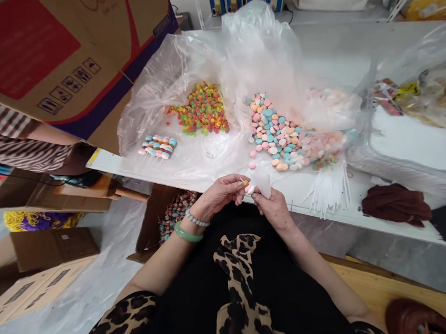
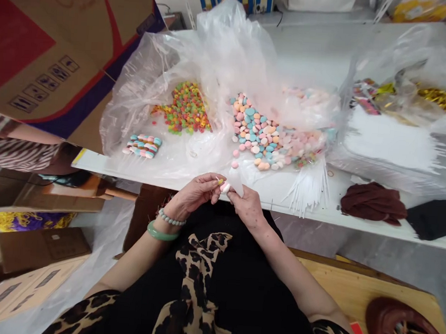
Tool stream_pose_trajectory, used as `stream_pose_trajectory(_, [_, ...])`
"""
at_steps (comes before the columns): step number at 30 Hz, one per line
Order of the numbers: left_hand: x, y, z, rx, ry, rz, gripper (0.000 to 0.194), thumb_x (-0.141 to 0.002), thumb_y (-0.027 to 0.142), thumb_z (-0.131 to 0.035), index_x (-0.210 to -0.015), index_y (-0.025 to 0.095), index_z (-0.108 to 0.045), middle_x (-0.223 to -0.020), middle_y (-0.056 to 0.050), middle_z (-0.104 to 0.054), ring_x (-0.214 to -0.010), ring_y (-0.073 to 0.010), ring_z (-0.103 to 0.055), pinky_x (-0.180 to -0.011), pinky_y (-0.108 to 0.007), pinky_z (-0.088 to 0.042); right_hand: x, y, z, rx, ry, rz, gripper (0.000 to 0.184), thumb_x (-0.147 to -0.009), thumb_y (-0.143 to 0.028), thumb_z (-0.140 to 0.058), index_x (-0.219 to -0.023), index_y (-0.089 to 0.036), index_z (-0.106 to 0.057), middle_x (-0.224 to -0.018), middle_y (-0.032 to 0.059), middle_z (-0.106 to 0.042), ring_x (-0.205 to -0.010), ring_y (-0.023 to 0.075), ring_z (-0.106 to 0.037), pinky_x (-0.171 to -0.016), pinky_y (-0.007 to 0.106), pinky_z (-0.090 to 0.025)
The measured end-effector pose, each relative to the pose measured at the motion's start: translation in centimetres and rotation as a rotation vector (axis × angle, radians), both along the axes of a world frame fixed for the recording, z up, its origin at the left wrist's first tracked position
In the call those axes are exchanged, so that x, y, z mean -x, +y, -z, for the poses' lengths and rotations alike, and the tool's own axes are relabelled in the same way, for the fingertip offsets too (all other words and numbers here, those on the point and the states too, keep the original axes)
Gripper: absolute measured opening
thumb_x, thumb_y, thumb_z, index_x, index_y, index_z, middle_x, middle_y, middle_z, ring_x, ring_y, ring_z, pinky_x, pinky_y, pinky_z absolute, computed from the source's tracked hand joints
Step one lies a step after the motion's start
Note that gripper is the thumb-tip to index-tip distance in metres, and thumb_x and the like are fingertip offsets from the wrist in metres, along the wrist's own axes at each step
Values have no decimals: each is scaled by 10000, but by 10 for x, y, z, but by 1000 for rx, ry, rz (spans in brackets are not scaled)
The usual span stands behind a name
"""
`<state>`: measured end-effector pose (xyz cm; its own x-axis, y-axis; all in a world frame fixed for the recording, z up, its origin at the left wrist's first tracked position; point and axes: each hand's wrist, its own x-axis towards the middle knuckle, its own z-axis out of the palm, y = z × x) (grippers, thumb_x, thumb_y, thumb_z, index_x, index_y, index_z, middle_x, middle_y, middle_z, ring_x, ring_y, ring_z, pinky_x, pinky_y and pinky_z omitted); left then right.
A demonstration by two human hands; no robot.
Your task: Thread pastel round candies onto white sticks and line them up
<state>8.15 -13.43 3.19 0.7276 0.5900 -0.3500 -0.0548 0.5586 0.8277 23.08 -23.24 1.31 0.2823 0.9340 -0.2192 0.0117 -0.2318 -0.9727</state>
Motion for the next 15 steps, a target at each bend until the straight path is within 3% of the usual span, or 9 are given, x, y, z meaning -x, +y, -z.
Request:
stream_pose_trajectory(3, [-7,6,11,14,27,-35,312,-728,369,-750,-892,135,-627,-583,26,-600,-414,-82,-530,-430,-197,-390,-7,-3,11,53,74,-2,198,-747,-342,-601,-843,-177,-658,-600,-42,-536,-433,99,-432,-455,242,-347])
stream_pose_trajectory(7, [-26,4,27,49,64,-95,313,-696,377,-768,-735,148,-559,-531,46,-566,-361,-61,-469,-378,-185,-333,-10,-2,19,61,-156,94,130,-753,-295,-579,-700,-190,-635,-572,-32,-539,-510,125,-465,-528,251,-377])
stream_pose_trajectory(10, [-41,1,33,100,86,-77,342,-693,404,-762,-694,159,-523,-508,58,-536,-337,-54,-429,-354,-188,-302,-11,6,20,30,-289,147,139,-759,-267,-549,-734,-205,-671,-625,-18,-597,-603,154,-520,-596,257,-401])
stream_pose_trajectory(12, [-49,1,34,104,114,-69,341,-693,408,-759,-695,158,-528,-513,57,-529,-343,-50,-419,-358,-189,-297,-14,13,21,53,-273,179,147,-756,-283,-555,-735,-205,-678,-620,-16,-603,-602,156,-526,-578,253,-397])
stream_pose_trajectory(15, [-56,9,34,43,190,-59,339,-749,473,-695,-747,155,-577,-538,45,-534,-356,-52,-402,-369,-201,-275,-23,20,25,136,-74,248,164,-727,-340,-603,-715,-184,-656,-548,-28,-547,-492,128,-465,-477,244,-358])
